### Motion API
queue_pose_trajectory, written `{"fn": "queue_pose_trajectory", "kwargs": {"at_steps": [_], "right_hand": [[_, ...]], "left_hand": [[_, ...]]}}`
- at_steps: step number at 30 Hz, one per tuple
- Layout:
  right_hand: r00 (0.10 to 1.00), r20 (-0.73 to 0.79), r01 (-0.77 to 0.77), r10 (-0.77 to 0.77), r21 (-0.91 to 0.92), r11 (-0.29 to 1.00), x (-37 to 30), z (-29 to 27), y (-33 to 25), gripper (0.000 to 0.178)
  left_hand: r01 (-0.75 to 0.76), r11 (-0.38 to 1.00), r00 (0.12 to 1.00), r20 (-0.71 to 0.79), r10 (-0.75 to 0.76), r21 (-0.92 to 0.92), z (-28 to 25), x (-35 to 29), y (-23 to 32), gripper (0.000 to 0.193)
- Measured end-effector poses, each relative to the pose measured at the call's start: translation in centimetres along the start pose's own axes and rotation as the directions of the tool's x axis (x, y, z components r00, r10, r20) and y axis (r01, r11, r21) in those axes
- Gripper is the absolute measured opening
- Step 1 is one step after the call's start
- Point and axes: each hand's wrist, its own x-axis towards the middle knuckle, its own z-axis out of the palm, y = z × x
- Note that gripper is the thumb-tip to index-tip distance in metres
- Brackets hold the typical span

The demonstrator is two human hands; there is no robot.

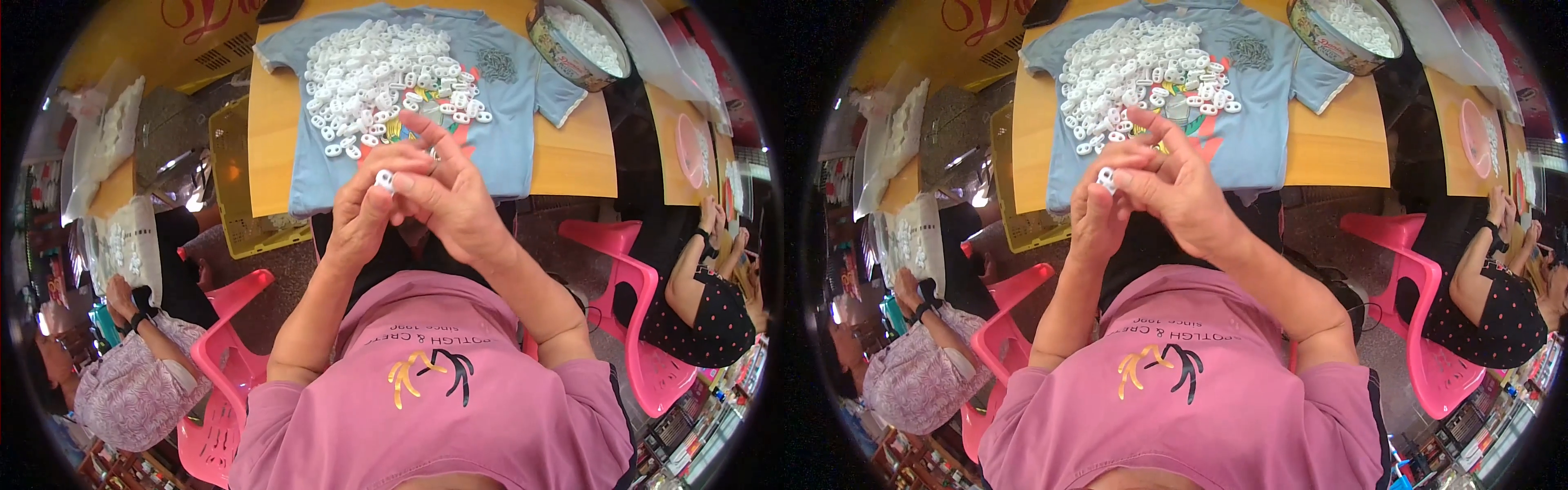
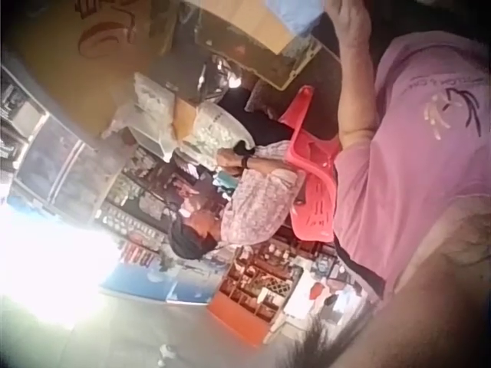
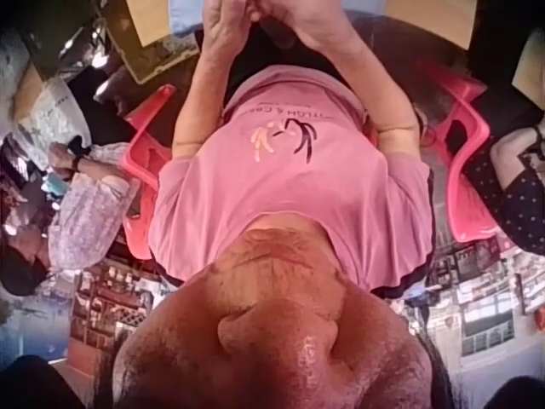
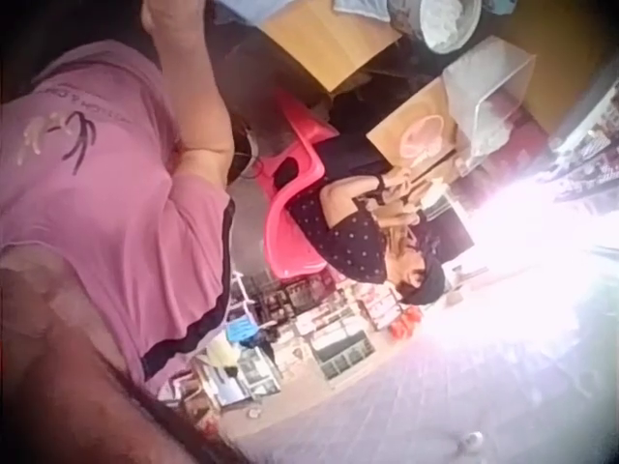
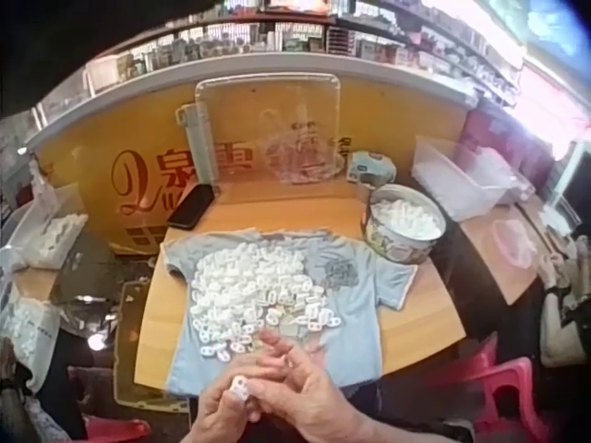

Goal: The person is manually inserting small metal pins into plastic button-like components on a table in a workshop setting.

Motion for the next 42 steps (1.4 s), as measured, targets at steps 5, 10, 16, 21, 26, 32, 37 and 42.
{"fn": "queue_pose_trajectory", "kwargs": {"at_steps": [5,10,16,21,26,32,37,42], "right_hand": [[0.999,-0.022,0.047,-0.046,0.067,0.997,-0.7,0.3,2.0,0.070],[0.999,0.019,0.029,-0.029,-0.007,1.000,-0.6,0.1,2.3,0.069],[0.966,0.068,0.213,-0.248,-0.755,0.620,2.1,-2.0,-0.9,0.028],[0.828,0.210,0.259,-0.519,-0.966,0.022,6.2,-6.4,-3.8,0.011],[0.764,0.455,0.332,-0.457,-0.885,-0.326,8.2,-6.7,-3.3,0.010],[0.763,0.515,0.369,-0.391,-0.843,-0.391,9.5,-5.6,-2.0,0.011],[0.759,0.550,0.401,-0.348,-0.816,-0.416,8.7,-5.9,-2.1,0.016],[0.773,0.545,0.393,-0.325,-0.813,-0.429,7.1,-6.0,-2.3,0.016]], "left_hand": [[0.013,0.979,0.997,-0.069,-0.027,-0.205,0.1,-1.2,-0.4,0.037],[-0.015,0.996,0.997,-0.082,0.008,-0.083,-0.4,-1.6,-0.2,0.036],[-0.055,0.998,0.933,-0.354,0.066,0.041,-4.2,-3.6,3.1,0.033],[0.227,0.945,0.720,-0.694,0.000,0.236,-11.7,-6.7,4.3,0.029],[0.370,0.848,0.605,-0.791,0.091,0.380,-16.5,-9.3,2.8,0.026],[0.555,0.616,0.613,-0.776,0.152,0.559,-21.1,-12.8,-0.7,0.047],[0.517,0.482,0.652,-0.690,0.314,0.707,-17.9,-10.5,0.8,0.047],[0.266,0.313,0.763,-0.397,0.510,0.912,-11.5,-5.5,3.0,0.033]]}}
